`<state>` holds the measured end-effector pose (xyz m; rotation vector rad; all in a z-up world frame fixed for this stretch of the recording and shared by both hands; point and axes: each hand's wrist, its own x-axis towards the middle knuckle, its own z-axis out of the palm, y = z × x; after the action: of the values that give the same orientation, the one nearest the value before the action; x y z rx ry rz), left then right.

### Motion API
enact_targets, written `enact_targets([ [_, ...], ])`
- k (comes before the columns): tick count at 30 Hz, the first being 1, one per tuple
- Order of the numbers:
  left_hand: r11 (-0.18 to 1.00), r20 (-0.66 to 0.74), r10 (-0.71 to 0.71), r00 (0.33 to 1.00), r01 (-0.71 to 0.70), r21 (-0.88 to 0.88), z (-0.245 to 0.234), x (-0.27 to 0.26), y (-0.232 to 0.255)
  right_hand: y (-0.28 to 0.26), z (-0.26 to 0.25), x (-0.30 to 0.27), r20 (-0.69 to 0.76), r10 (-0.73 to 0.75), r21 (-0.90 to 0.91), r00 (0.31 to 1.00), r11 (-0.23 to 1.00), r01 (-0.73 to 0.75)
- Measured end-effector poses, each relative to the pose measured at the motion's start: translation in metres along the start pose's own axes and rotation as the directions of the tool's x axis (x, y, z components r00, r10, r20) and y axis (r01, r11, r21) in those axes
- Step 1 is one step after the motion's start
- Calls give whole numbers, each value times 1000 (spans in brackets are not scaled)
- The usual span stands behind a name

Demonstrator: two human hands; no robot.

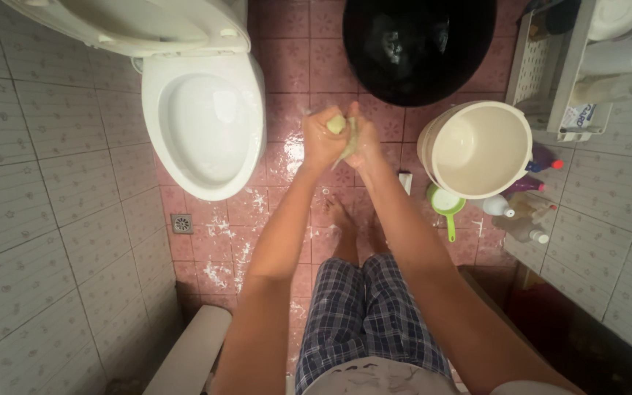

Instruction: The person prepares a cleaning solution in a small container, rinses a cloth in a bucket, and then uses a sponge and the solution to scrub the bathroom sink and faucet.

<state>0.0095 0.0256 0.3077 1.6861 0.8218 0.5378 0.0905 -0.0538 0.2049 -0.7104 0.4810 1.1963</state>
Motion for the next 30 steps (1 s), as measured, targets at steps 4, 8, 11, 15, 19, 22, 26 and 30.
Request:
enact_targets([
  [4, 989, 153, 101, 983, -117, 95, -4, -11, -13, 19, -32, 17, -204, 176, -26, 963, 982, -185],
  [8, 940, 40, -337, 941, 334, 71, 18, -32, -97, 59, -102, 25, -236, -129, -208, 963, 975, 79],
  [11, 640, 125, -647, 752, 625, -447, 45, -70, -178, 58, -157, 3, -144, -447, -794, 883, 585, 167],
  [15, 203, 386, -679, 624, 665, -718, 87, -147, -236, 9, -254, -58, -19, -303, -994, 953, 112, 15],
  [19, 513, 289, -763, 578, 813, -275, 152, -215, -240, -37, -337, -150, -255, -206, -929, 945, 324, -180],
  [22, 451, 265, -818, 510, 856, -253, 223, -253, -244, -76, -395, -195, -321, -122, -867, 939, 438, -239],
  [26, 475, 329, -735, 593, 796, -375, 327, -306, -249, -113, -472, -207, -145, -238, -940, 960, 337, -59],
  [30, 570, 285, -770, 571, 816, -95, 378, -337, -268, -133, -522, -204, -158, -293, -962, 943, 263, -79],
])
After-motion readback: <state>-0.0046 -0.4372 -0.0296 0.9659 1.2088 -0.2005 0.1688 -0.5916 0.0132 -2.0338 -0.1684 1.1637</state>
